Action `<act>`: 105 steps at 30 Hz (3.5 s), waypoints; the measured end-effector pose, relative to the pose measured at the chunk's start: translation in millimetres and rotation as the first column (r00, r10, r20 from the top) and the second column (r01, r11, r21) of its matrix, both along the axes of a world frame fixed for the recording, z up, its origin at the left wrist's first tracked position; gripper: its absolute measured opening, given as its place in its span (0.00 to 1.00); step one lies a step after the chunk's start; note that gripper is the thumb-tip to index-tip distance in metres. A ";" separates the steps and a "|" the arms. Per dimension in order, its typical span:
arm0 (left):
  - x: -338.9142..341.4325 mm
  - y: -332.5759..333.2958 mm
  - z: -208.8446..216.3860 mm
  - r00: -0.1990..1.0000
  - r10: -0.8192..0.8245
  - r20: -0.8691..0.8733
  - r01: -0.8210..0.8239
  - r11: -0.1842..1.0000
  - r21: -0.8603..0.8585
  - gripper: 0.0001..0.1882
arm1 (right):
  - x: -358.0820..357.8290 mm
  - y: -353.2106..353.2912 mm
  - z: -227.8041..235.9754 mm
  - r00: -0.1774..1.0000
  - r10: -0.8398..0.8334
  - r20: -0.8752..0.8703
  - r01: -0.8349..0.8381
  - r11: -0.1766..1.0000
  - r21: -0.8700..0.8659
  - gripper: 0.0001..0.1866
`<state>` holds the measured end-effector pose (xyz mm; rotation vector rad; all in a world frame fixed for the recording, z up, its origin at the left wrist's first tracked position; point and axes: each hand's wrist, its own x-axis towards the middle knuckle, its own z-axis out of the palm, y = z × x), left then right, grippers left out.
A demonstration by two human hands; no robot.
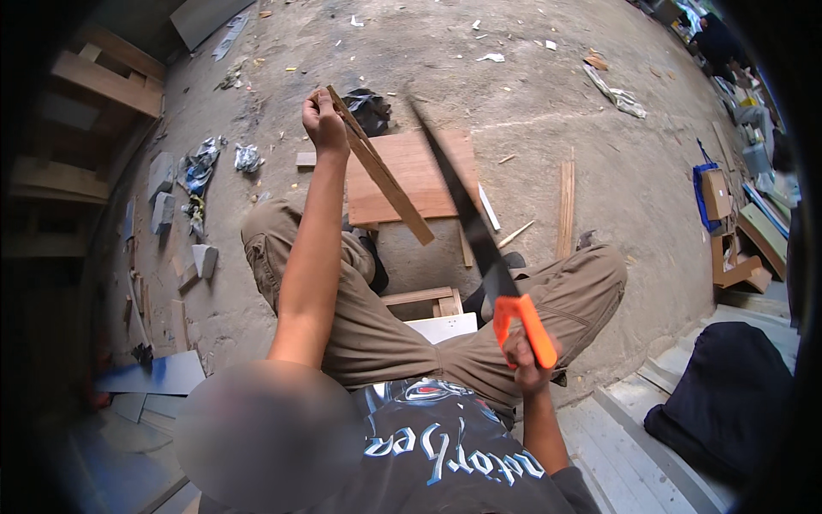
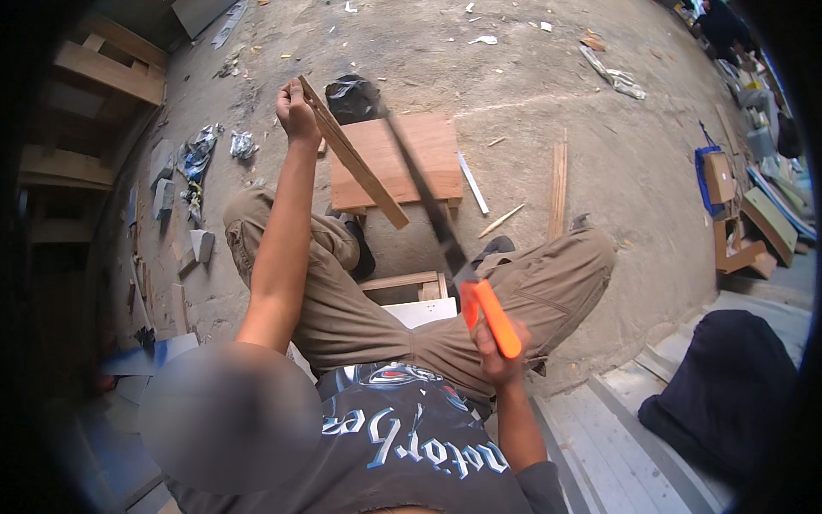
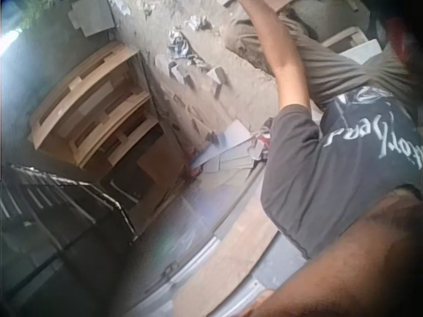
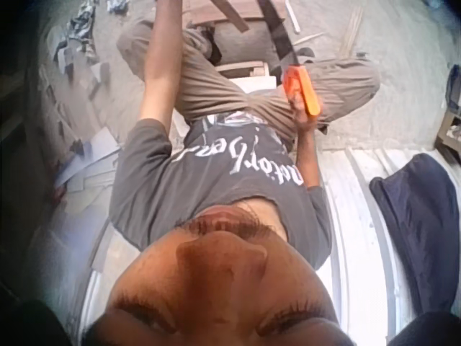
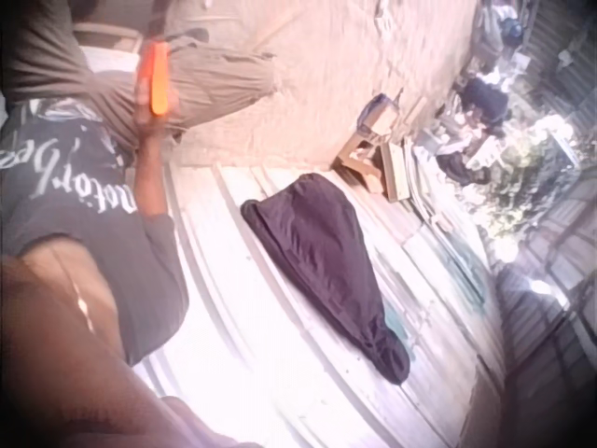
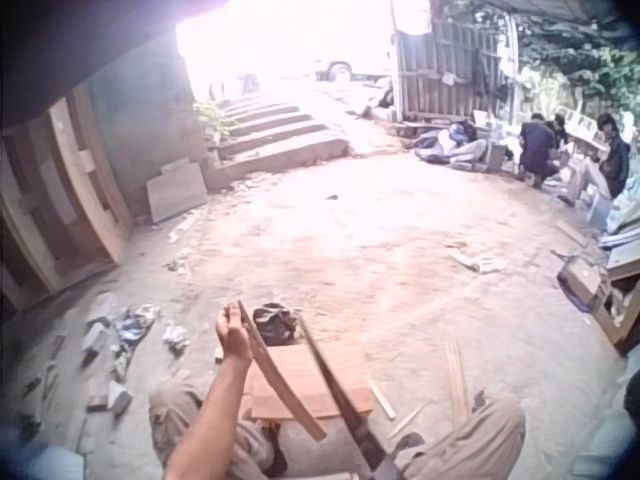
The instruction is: The person uses a hand saw to cut a wooden stick, then assembles a small wooden box by fitting the cut pieces into a frame and securing them with a hammer. The person works on the ground in a cluttered outdoor area.
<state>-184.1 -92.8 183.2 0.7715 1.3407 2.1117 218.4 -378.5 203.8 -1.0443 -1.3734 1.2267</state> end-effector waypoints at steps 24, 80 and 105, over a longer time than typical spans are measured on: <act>68.3 -91.9 51.3 0.880 -0.445 0.168 0.440 0.895 0.068 0.22 | -198.1 198.7 -1.6 0.979 0.094 -0.181 -0.086 0.995 0.054 0.15; 5.6 -114.5 32.4 0.878 -0.479 0.005 0.475 0.867 -0.149 0.08 | -164.5 190.5 -6.9 0.992 0.107 0.064 -0.115 0.984 0.136 0.17; 54.8 -114.9 26.9 0.698 -0.665 -0.265 0.442 0.692 -0.571 0.20 | -170.7 190.1 -30.8 0.960 0.259 -0.107 -0.258 0.966 0.027 0.18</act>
